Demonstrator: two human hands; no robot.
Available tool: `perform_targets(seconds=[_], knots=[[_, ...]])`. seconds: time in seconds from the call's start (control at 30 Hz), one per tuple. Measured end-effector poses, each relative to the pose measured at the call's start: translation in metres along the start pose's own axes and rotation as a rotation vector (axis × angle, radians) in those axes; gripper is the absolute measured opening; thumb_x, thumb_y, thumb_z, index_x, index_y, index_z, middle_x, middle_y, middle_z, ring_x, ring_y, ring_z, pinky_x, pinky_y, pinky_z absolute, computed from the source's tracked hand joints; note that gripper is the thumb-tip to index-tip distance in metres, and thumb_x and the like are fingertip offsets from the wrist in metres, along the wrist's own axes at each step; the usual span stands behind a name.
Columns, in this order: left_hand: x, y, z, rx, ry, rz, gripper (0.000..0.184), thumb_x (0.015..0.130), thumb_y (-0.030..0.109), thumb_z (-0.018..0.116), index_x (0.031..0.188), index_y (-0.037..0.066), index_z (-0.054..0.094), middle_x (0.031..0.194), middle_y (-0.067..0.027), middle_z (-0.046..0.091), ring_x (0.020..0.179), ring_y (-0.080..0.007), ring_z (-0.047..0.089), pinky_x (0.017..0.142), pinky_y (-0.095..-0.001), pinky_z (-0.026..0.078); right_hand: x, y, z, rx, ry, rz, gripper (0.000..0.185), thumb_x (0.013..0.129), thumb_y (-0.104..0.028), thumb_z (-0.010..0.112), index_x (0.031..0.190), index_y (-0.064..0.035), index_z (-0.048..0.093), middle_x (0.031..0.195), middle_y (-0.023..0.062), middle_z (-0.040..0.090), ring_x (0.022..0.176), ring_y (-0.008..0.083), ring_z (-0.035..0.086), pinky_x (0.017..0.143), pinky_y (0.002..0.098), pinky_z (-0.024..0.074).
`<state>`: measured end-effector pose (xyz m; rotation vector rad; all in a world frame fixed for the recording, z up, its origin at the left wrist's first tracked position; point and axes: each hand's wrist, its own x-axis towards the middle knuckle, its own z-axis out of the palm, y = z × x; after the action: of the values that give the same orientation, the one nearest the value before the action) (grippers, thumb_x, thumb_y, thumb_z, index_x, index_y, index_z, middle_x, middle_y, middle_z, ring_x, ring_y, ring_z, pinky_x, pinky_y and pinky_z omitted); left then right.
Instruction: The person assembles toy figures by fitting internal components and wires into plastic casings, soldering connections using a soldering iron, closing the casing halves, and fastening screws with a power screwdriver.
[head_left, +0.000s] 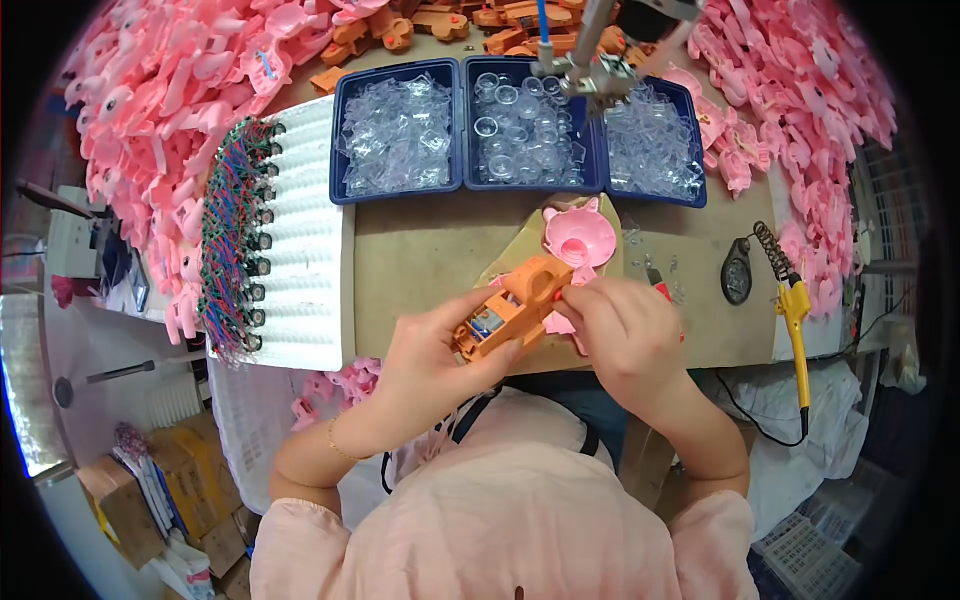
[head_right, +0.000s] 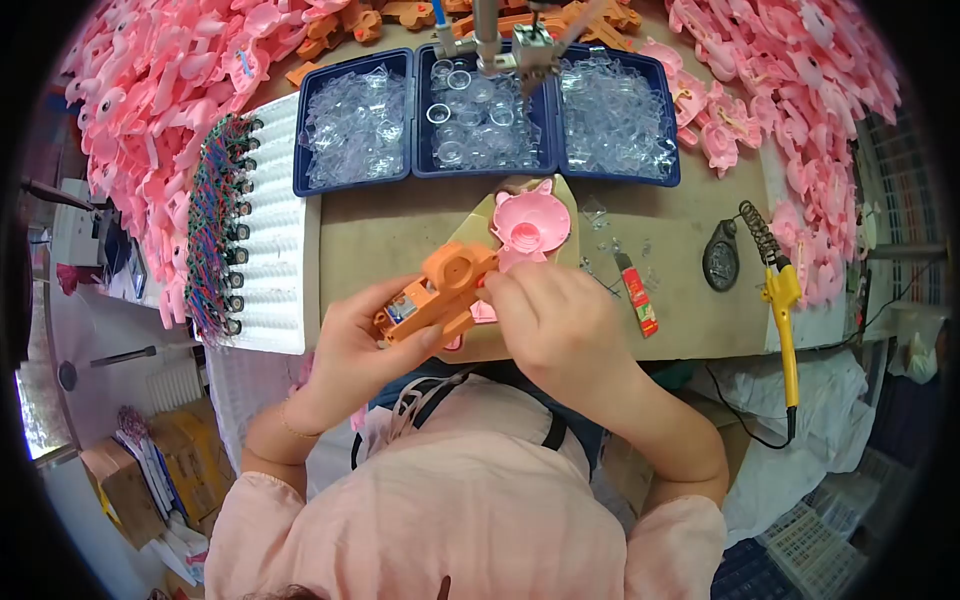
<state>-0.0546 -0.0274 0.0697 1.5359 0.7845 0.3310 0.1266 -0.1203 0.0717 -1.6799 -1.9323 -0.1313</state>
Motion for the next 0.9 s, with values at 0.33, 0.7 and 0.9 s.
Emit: perform_targets(seconds=[0.33,0.7,0.9], knots=[[0.018,-0.014,0.037,0.548,0.324,0.484,0.051,0.069,0.009,0.073,0.117,0.004,0.057,0.082,-0.0116,0.064,0.065,-0.024,0.061,0.06,-0.029,0.049,-0.003,0.002,0.021,1.305,0.245,1.033,0.011,0.088,-0.008,0.058,0.088,0.0032,0.057,0.075,0.0031,0.061,0.067,0.0084,0.058,0.061,0.022,0.0459],[0.017,0.009,-0.013,0.259,-0.209,0.396,0.043,0.071,0.009,0.073,0.113,0.007,0.062,0.084,-0.0084,0.067,0.068,-0.018,0.063,0.063,-0.0268,0.049,-0.001,0.017,-0.029,0.617,-0.145,0.229,0.038,0.067,-0.016,0.074,0.101,-0.0021,0.063,0.091,0.0103,0.059,0.082,0.0236,0.057,0.071,0.0322,0.0444],[0.007,0.002,-0.006,0.415,-0.162,0.397,0.045,0.074,0.014,0.073,0.116,0.004,0.059,0.087,-0.009,0.067,0.067,-0.0182,0.064,0.064,-0.0271,0.051,0.003,0.022,-0.022,0.68,-0.173,0.283,0.039,0.071,-0.024,0.072,0.103,-0.002,0.064,0.087,0.0084,0.059,0.08,0.0218,0.056,0.07,0.031,0.0433]])
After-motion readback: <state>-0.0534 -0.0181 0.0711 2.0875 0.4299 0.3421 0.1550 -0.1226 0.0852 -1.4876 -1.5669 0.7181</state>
